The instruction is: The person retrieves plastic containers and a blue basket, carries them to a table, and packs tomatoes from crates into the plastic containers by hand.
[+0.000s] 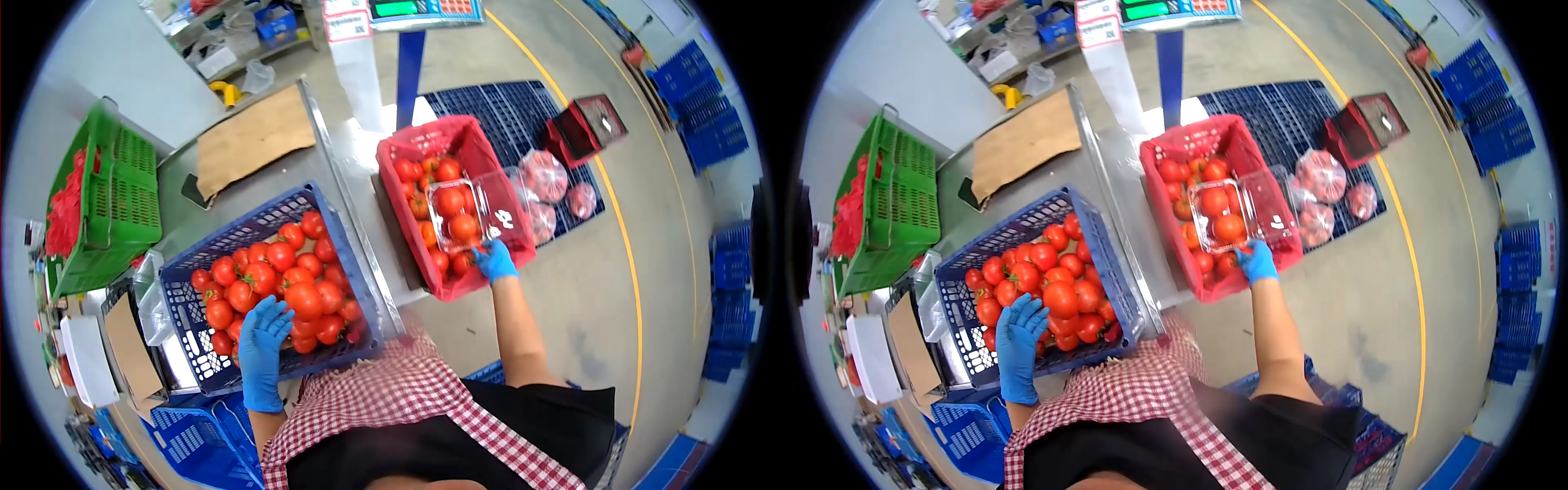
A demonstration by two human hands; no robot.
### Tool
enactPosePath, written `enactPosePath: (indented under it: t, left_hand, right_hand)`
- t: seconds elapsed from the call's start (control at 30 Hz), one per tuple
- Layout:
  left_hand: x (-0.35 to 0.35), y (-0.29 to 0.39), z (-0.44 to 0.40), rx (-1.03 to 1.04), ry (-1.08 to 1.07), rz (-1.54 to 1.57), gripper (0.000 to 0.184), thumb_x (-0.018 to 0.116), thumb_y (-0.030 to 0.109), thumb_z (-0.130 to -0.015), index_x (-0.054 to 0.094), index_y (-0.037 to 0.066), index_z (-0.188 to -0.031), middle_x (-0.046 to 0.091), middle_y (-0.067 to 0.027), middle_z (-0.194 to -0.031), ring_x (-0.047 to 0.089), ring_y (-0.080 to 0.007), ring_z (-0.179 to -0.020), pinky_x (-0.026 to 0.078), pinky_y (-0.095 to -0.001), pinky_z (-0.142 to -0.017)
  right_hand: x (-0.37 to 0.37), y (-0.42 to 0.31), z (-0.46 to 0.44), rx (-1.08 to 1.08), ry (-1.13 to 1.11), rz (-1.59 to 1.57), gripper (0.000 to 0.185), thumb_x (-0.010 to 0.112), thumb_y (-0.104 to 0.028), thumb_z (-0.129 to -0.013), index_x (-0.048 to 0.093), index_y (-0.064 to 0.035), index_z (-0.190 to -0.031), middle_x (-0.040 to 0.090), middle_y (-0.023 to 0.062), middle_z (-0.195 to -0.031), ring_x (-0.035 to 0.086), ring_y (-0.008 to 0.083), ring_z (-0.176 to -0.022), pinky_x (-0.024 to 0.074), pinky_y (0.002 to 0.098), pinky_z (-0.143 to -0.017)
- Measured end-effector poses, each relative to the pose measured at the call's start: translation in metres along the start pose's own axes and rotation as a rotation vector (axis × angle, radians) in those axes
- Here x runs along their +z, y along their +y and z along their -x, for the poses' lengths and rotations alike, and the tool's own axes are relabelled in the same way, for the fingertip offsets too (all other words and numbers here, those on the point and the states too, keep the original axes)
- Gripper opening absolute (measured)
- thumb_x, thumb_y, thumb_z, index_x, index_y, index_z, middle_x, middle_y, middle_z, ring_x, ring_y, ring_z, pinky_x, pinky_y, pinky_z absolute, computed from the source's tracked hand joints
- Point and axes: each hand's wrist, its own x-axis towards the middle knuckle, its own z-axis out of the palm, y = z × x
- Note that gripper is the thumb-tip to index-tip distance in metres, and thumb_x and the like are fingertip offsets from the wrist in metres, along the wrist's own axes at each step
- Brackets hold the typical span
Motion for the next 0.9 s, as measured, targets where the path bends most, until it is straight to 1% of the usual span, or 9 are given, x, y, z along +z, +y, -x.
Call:
enactPosePath:
  t: [0.03, 0.07, 0.1, 0.23, 0.37, 0.63, 0.73, 0.77, 0.9]
  left_hand:
    - [-0.004, -0.002, 0.000, -0.016, 0.013, -0.008, 0.050, 0.040, 0.039, -0.097, 0.048, 0.000, -0.127, 0.056, -0.0173, -0.121, 0.056, -0.0305, -0.110, 0.045, -0.0386, -0.093]
    - [-0.006, -0.003, -0.001, -0.021, 0.028, -0.011, 0.050, 0.039, 0.039, -0.097, 0.048, 0.001, -0.127, 0.056, -0.0173, -0.121, 0.056, -0.0303, -0.110, 0.045, -0.0384, -0.093]
    - [-0.005, -0.003, -0.001, -0.037, 0.024, -0.015, 0.052, 0.040, 0.041, -0.097, 0.048, 0.001, -0.128, 0.056, -0.0170, -0.121, 0.056, -0.0298, -0.110, 0.046, -0.0378, -0.092]
    - [0.002, -0.001, -0.001, -0.029, 0.023, -0.019, 0.052, 0.042, 0.041, -0.096, 0.048, 0.000, -0.128, 0.056, -0.0165, -0.120, 0.056, -0.0289, -0.109, 0.045, -0.0369, -0.092]
    - [0.006, 0.004, -0.002, -0.007, 0.026, -0.010, 0.053, 0.043, 0.041, -0.095, 0.048, -0.001, -0.128, 0.057, -0.0163, -0.119, 0.057, -0.0289, -0.109, 0.045, -0.0368, -0.092]
    - [0.012, 0.006, -0.007, -0.019, -0.016, -0.008, 0.051, 0.043, 0.037, -0.095, 0.048, -0.001, -0.127, 0.057, -0.0154, -0.119, 0.057, -0.0274, -0.109, 0.044, -0.0359, -0.093]
    - [0.012, 0.009, -0.007, -0.021, -0.022, -0.003, 0.048, 0.042, 0.035, -0.096, 0.048, -0.001, -0.127, 0.057, -0.0154, -0.119, 0.057, -0.0273, -0.109, 0.044, -0.0357, -0.093]
    - [0.013, 0.009, -0.008, -0.025, -0.026, -0.005, 0.047, 0.041, 0.034, -0.096, 0.049, -0.001, -0.127, 0.057, -0.0154, -0.119, 0.057, -0.0273, -0.108, 0.045, -0.0356, -0.093]
    - [0.022, 0.010, -0.013, -0.033, -0.045, -0.007, 0.044, 0.041, 0.030, -0.097, 0.049, -0.001, -0.126, 0.058, -0.0155, -0.118, 0.058, -0.0269, -0.108, 0.045, -0.0354, -0.094]
  right_hand:
    - [0.008, -0.014, 0.001, 0.199, 0.032, -0.137, 0.017, 0.054, -0.007, -0.083, 0.050, 0.0011, -0.097, 0.056, 0.0187, -0.090, 0.061, 0.0307, -0.087, 0.0507, 0.0369, -0.063]
    - [0.011, -0.009, -0.015, 0.470, 0.090, -0.564, 0.018, 0.055, -0.011, -0.083, 0.050, 0.0006, -0.096, 0.056, 0.0182, -0.082, 0.061, 0.0319, -0.085, 0.0500, 0.0368, -0.061]
    - [0.020, -0.015, -0.021, 0.601, 0.177, -0.576, 0.015, 0.054, -0.013, -0.082, 0.053, -0.0003, -0.090, 0.056, 0.0155, -0.075, 0.062, 0.0318, -0.080, 0.0495, 0.0363, -0.059]
    - [0.027, -0.001, -0.037, 0.476, 0.009, -0.373, 0.011, 0.055, -0.013, -0.082, 0.056, -0.0030, -0.079, 0.056, 0.0140, -0.075, 0.058, 0.0261, -0.070, 0.0489, 0.0340, -0.058]
    - [0.034, -0.011, -0.030, 0.423, 0.137, -0.216, 0.007, 0.058, -0.012, -0.080, 0.058, -0.0044, -0.080, 0.058, 0.0109, -0.071, 0.057, 0.0213, -0.067, 0.0504, 0.0334, -0.060]
    - [0.025, -0.001, -0.037, 0.188, 0.078, -0.544, 0.009, 0.046, -0.004, -0.083, 0.054, -0.0016, -0.086, 0.060, 0.0119, -0.079, 0.060, 0.0268, -0.075, 0.0522, 0.0429, -0.072]
    - [0.019, -0.002, -0.034, 0.148, -0.034, -0.642, 0.009, 0.050, -0.002, -0.078, 0.056, -0.0028, -0.084, 0.061, 0.0112, -0.076, 0.062, 0.0243, -0.073, 0.0540, 0.0376, -0.066]
    - [0.020, -0.007, -0.028, 0.084, -0.068, -0.601, 0.009, 0.049, -0.002, -0.078, 0.055, -0.0015, -0.084, 0.062, 0.0131, -0.079, 0.063, 0.0262, -0.076, 0.0559, 0.0435, -0.074]
    - [0.029, -0.073, 0.018, 0.016, -0.183, -0.568, 0.015, 0.049, -0.001, -0.077, 0.057, 0.0017, -0.090, 0.062, 0.0128, -0.084, 0.063, 0.0253, -0.077, 0.0556, 0.0468, -0.081]
